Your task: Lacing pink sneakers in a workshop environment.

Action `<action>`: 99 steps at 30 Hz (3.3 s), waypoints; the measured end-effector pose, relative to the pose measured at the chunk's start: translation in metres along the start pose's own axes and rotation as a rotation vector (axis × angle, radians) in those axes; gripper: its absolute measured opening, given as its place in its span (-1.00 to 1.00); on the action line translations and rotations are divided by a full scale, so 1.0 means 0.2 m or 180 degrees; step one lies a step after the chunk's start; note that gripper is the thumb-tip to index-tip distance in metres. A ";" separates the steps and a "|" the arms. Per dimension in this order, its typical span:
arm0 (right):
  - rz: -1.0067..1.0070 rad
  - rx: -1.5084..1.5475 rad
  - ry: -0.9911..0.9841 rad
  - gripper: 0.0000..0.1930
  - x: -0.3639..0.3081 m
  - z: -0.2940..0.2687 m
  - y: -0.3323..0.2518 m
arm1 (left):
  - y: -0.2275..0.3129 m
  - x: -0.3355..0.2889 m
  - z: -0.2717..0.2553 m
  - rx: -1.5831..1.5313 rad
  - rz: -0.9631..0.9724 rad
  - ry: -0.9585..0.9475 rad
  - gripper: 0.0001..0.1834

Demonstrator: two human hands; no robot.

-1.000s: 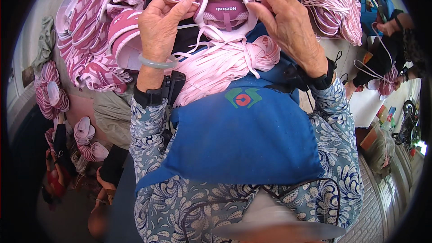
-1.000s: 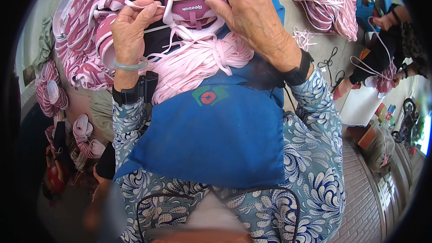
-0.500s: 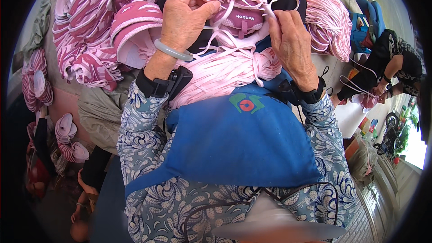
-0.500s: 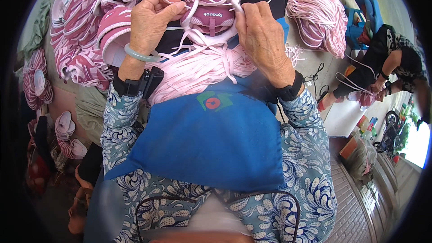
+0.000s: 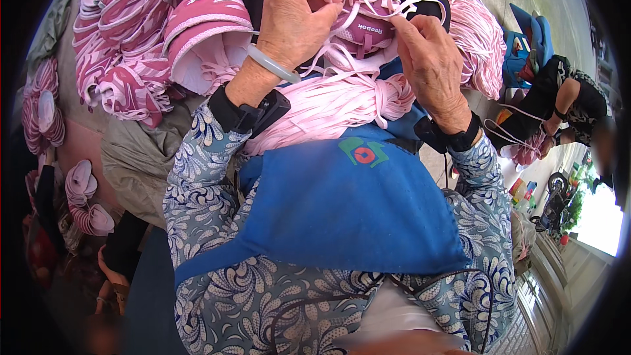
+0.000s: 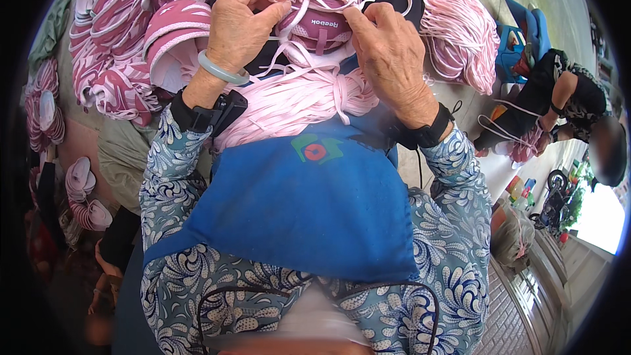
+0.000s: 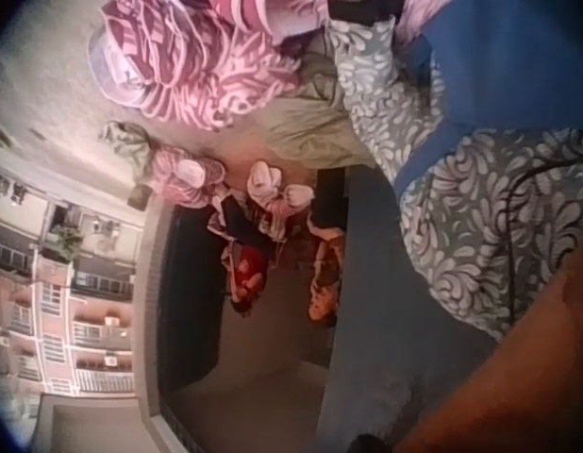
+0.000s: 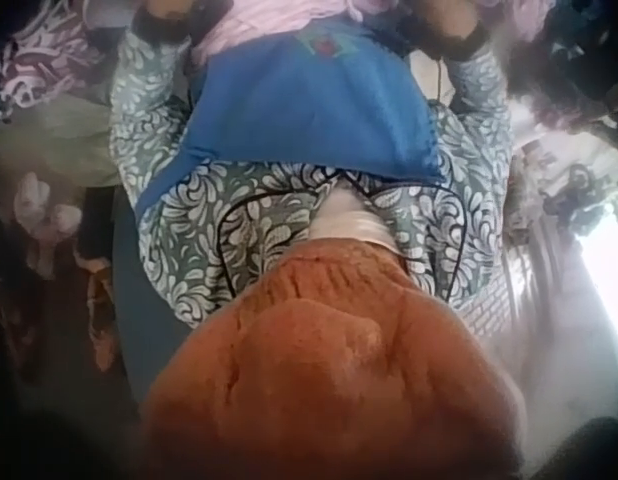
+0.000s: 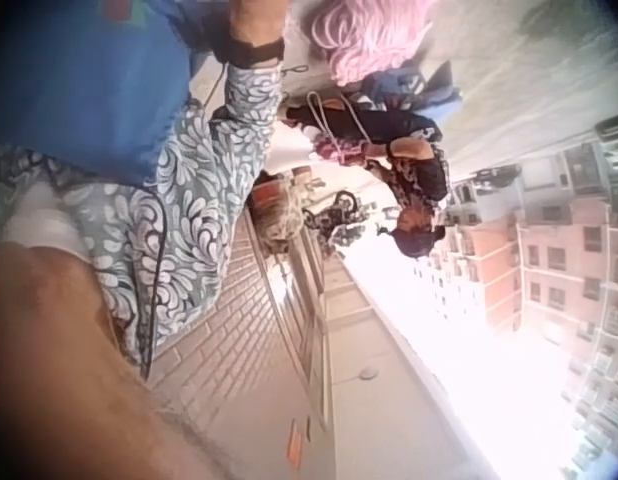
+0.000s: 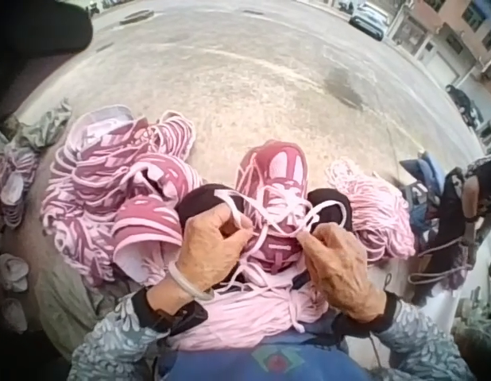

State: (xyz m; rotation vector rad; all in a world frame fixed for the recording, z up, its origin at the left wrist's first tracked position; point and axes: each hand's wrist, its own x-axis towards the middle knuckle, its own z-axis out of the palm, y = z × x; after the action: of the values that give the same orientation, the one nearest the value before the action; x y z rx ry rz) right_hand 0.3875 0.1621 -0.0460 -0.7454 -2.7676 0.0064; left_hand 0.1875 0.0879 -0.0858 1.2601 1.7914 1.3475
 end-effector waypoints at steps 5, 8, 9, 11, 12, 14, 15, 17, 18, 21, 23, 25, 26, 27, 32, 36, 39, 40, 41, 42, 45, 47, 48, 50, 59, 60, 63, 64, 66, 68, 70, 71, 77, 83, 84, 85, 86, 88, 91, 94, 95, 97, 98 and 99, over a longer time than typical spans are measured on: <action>-0.0732 -0.0821 -0.0360 -0.80 0.08 -0.03 0.01 | 0.03 0.03 -0.01 0.0758 0.0933 0.0019 -0.91; -0.0693 -0.0034 -0.0139 -0.83 0.13 -0.05 0.01 | 0.07 0.06 0.04 0.0957 0.1021 -0.0097 -0.90; -0.0366 0.0757 0.0115 -0.90 0.15 -0.02 -0.01 | 0.04 0.07 0.05 0.0868 0.0739 -0.0091 -0.85; 0.0281 0.1426 0.0512 -0.92 0.24 -0.03 -0.07 | -0.01 0.07 -0.02 0.0405 0.0328 -0.0169 -0.83; 0.0660 0.1635 0.0675 -0.90 0.30 -0.02 -0.07 | -0.04 0.06 -0.05 -0.0111 -0.0046 -0.0281 -0.80; 0.1853 0.3104 0.0548 -0.80 0.39 -0.01 0.06 | -0.03 0.05 -0.02 0.0000 0.0038 -0.0302 -0.79; 0.2042 0.2765 0.0562 -0.80 0.37 -0.01 0.10 | 0.00 0.04 0.00 0.0051 0.0278 -0.0159 -0.81; 0.1928 0.2311 0.0632 -0.81 0.35 -0.01 0.04 | 0.00 -0.01 0.02 0.0257 0.0597 0.0023 -0.82; 0.1662 0.2171 0.0726 -0.83 0.30 -0.01 -0.02 | -0.01 -0.01 0.03 0.0379 0.0807 0.0048 -0.81; 0.0458 0.1461 0.0159 -0.92 0.15 -0.04 -0.15 | 0.02 -0.05 0.03 0.0297 0.0910 -0.0080 -0.76; 0.0669 0.1525 -0.0096 -0.87 0.11 0.01 -0.20 | 0.01 -0.06 0.01 0.0676 0.1156 -0.0084 -0.71; 0.0697 0.1546 -0.0084 -0.81 0.11 0.09 -0.22 | -0.01 -0.06 -0.02 0.0482 0.0785 -0.0130 -0.74; 0.0682 0.1556 -0.0065 -0.79 0.12 0.12 -0.22 | 0.00 -0.06 -0.04 0.0376 0.0578 -0.0163 -0.75; 0.0718 0.1513 -0.0055 -0.78 0.13 0.14 -0.21 | -0.02 -0.05 -0.04 0.0002 0.0196 -0.0077 -0.77; 0.0505 0.1088 0.0171 -0.85 0.19 0.17 -0.22 | -0.03 -0.03 0.01 0.0389 0.1020 0.0300 -0.87; 0.0308 0.0770 0.0247 -0.90 0.20 0.17 -0.22 | -0.04 -0.02 0.02 0.0560 0.0845 0.0344 -0.86; 0.0356 0.0818 0.0251 -0.91 0.20 0.11 -0.18 | -0.03 -0.04 0.02 0.0253 0.0659 0.0215 -0.84; 0.0435 0.1030 0.0297 -0.90 0.20 0.08 -0.16 | -0.02 -0.06 0.02 0.0007 0.0647 0.0253 -0.83; 0.0524 0.1227 0.0344 -0.88 0.19 0.03 -0.13 | 0.00 -0.07 0.00 0.0272 0.0758 0.0393 -0.80; 0.0727 0.1206 0.0350 -0.86 0.19 0.01 -0.08 | 0.00 -0.08 -0.03 0.0606 0.0972 0.0244 -0.81; 0.1091 0.0923 0.0434 -0.83 0.21 0.05 0.13 | 0.07 -0.12 -0.04 0.0643 0.0781 -0.0647 -0.81; 0.1361 0.1399 0.0125 -0.81 0.25 0.11 0.20 | 0.11 -0.14 0.00 0.0600 0.1072 -0.0693 -0.83; 0.1444 0.1537 0.0091 -0.80 0.25 0.13 0.22 | 0.10 -0.15 0.04 0.0708 0.1263 -0.0737 -0.87; 0.1160 0.1344 0.0382 -0.78 0.25 0.17 0.21 | 0.10 -0.18 0.09 0.0934 0.1172 -0.0922 -0.88; 0.1106 0.1896 0.0473 -0.59 0.23 0.25 0.14 | 0.07 -0.14 0.22 0.2120 0.0836 -0.1667 -0.70; 0.1215 0.1886 0.0252 -0.54 0.24 0.26 0.14 | 0.08 -0.13 0.23 0.2151 0.0869 -0.1672 -0.70; 0.1343 0.2359 0.0288 -0.48 0.28 0.28 0.13 | 0.09 -0.06 0.22 0.2363 0.0524 -0.1852 -0.48; 0.1510 0.3309 0.0094 -0.47 0.29 0.22 0.12 | 0.10 -0.05 0.22 0.2390 0.0506 -0.1829 -0.48; 0.1617 0.4289 -0.0153 -0.45 0.29 0.20 0.11 | 0.11 -0.03 0.22 0.2519 0.0343 -0.1638 -0.39; 0.1794 0.4503 0.0207 -0.46 0.26 0.24 0.10 | 0.09 -0.02 0.24 0.2420 0.0447 -0.1315 -0.35; 0.1524 0.2722 0.0877 -0.57 0.17 0.26 0.10 | 0.10 -0.03 0.22 0.2257 0.0260 -0.1319 -0.38; 0.1479 0.2537 0.1173 -0.64 0.12 0.25 0.06 | 0.10 -0.04 0.21 0.2140 0.0296 -0.1306 -0.42; 0.1101 0.2305 0.1055 -0.63 -0.14 0.26 -0.12 | 0.23 -0.03 0.00 0.1329 0.0504 -0.1438 -0.58; 0.0990 0.2540 0.0242 -0.43 -0.16 0.26 -0.15 | 0.25 0.00 -0.21 -0.0791 -0.0473 -0.0894 -0.74; 0.0526 0.2312 0.0133 -0.58 -0.16 0.26 -0.15 | 0.24 0.01 -0.28 -0.1100 -0.0662 -0.0913 -0.73; 0.0195 0.2056 -0.0092 -0.68 -0.17 0.31 -0.13 | 0.23 0.02 -0.32 -0.1162 -0.0570 -0.0797 -0.72; -0.0131 0.1822 -0.0312 -0.77 -0.18 0.35 -0.12 | 0.22 0.02 -0.38 -0.1202 -0.0493 -0.0678 -0.71; -0.0044 0.1814 -0.0478 -0.82 -0.17 0.37 -0.10 | 0.04 0.02 -0.61 -0.2584 -0.0637 -0.0519 -0.68; 0.0055 0.1859 -0.0610 -0.86 -0.17 0.37 -0.08 | 0.05 -0.09 -0.74 -0.3149 -0.1037 0.0981 -0.58; 0.0132 0.1905 -0.0651 -0.86 -0.14 0.31 -0.08 | -0.18 -0.29 -0.90 -0.3440 -0.0963 0.0848 -0.60; 0.0206 0.1939 -0.0485 -0.87 -0.12 0.28 -0.06 | -0.20 -0.36 -0.84 -0.3278 -0.1024 0.0813 -0.60; 0.0400 0.1956 -0.0278 -0.86 -0.03 0.19 -0.03 | -0.21 -0.53 -0.74 -0.2980 -0.1071 0.0756 -0.61; 0.0567 0.2221 -0.0025 -0.86 0.02 0.16 -0.02 | -0.26 -0.56 -0.74 -0.2845 -0.1118 0.0729 -0.61; 0.0684 0.2429 -0.0094 -0.85 0.07 0.11 -0.03 | -0.31 -0.59 -0.74 -0.2716 -0.1161 0.0699 -0.61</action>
State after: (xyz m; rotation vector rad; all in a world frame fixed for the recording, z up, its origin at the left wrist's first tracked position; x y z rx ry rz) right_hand 0.3679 0.1657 -0.0633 -0.7979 -2.3830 1.0452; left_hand 0.0882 -0.0836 -0.1068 0.3245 1.2299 1.7758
